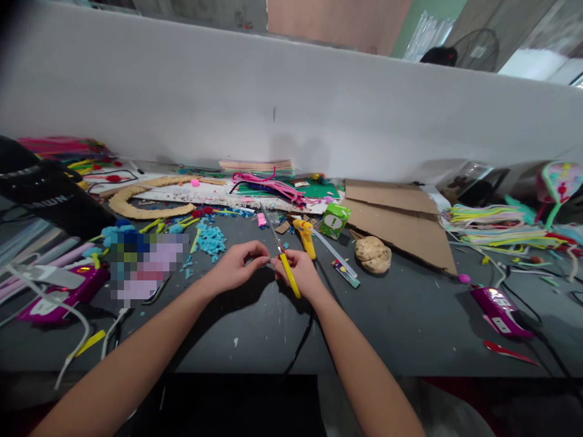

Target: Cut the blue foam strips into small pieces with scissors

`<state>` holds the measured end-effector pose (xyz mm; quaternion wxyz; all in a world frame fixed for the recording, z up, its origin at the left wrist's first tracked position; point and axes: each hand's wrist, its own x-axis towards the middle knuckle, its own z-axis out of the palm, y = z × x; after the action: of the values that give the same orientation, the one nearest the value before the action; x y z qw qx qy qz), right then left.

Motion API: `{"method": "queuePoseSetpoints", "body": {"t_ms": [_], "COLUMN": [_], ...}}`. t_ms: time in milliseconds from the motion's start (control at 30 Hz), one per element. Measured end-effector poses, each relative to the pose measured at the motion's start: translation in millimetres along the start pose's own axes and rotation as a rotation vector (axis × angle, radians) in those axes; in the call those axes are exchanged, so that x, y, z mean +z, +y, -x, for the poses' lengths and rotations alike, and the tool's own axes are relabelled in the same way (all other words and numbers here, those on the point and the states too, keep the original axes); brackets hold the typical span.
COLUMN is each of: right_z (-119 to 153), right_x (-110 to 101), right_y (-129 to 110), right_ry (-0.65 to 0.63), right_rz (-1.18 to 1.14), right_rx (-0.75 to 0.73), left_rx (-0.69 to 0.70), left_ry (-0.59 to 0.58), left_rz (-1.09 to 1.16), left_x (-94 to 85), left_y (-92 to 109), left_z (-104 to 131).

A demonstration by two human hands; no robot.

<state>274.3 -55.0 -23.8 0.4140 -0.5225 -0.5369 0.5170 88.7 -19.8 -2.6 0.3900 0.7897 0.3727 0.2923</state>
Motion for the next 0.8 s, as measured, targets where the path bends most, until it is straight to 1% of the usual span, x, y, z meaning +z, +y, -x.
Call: {"method": "queuePoseSetpoints", "body": {"t_ms": [300,533,700,800], "right_z": [0.9,1.9,1.0,1.2], "right_x": [-0.6,-1.2,-2.1,-2.5], "right_y": [-2.8,-5.7,-3.0,-3.2], "right_ry": [0.01,0.036,0.051,0.019], "right_rz": [0.028,0.041,0.017,-0.003], "right_rx": [0.012,0.014,0.005,0.006], "left_rx": [-0.008,-0.002,0.066,0.15], "left_ry": [0.029,-0.001,-0.014,-0.061], "left_rz": [-0.016,-0.003,0.038,-0.014], "left_x": [-1.7,-1.2,-7.9,-11.1], "left_y": [2.1,-1.0,-5.8,-4.6], "left_z": [-0.2,-0.5,1.0,1.3]}}
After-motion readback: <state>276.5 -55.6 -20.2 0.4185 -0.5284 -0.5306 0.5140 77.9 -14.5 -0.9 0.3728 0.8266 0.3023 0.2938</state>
